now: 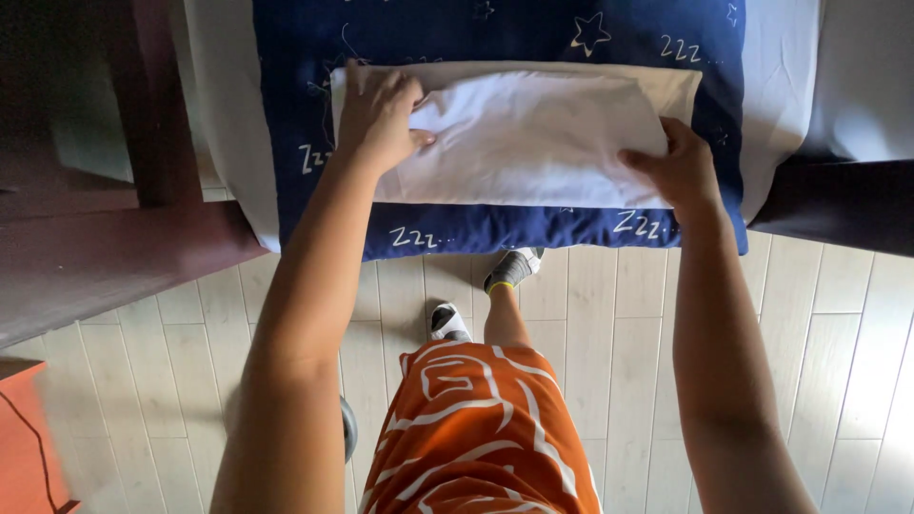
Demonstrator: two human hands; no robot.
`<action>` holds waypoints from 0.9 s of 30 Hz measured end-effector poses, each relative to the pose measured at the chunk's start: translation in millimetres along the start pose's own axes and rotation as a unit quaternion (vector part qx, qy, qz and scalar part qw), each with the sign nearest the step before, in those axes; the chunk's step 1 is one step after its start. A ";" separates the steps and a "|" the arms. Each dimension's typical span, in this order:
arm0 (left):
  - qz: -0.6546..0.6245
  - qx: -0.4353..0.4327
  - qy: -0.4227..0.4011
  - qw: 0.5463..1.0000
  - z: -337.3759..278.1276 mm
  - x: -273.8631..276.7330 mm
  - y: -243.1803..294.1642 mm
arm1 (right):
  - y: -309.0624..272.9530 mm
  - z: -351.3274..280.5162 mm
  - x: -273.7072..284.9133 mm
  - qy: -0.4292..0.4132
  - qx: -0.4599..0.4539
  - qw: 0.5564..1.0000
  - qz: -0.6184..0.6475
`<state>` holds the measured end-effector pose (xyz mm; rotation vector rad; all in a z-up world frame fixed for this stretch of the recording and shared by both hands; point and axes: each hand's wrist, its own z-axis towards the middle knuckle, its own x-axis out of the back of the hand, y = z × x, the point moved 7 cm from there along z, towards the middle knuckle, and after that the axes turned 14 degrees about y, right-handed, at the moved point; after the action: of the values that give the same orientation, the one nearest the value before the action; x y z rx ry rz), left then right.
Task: The person smooths a blue pillow on a bed, then retrieves a white pillowcase from a wooden wardrobe. They unfold the pillowcase, place it over the pillow, and attempt to fit the pillow inside by tucking and adjusting the fabric. The person continues to manipulate the pillowcase to fully encase the pillow.
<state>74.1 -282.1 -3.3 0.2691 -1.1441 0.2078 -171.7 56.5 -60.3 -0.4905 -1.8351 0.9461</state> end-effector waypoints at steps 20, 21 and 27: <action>-0.117 0.156 -0.232 0.953 -190.9 44.8 113.4 | 45.0 -146.1 65.2 0.113 0.172 0.954 -0.217; -0.129 0.213 -0.200 0.947 -192.0 30.0 111.6 | 38.3 -140.6 64.1 0.148 0.168 0.957 -0.185; -0.295 0.163 0.014 0.941 -23.5 7.7 231.3 | -61.6 -110.2 -46.6 0.133 0.285 0.906 -0.285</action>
<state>28.5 -55.0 18.7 0.8856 -0.9506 -0.1339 -48.0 29.7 -14.6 0.2655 -1.2538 0.8921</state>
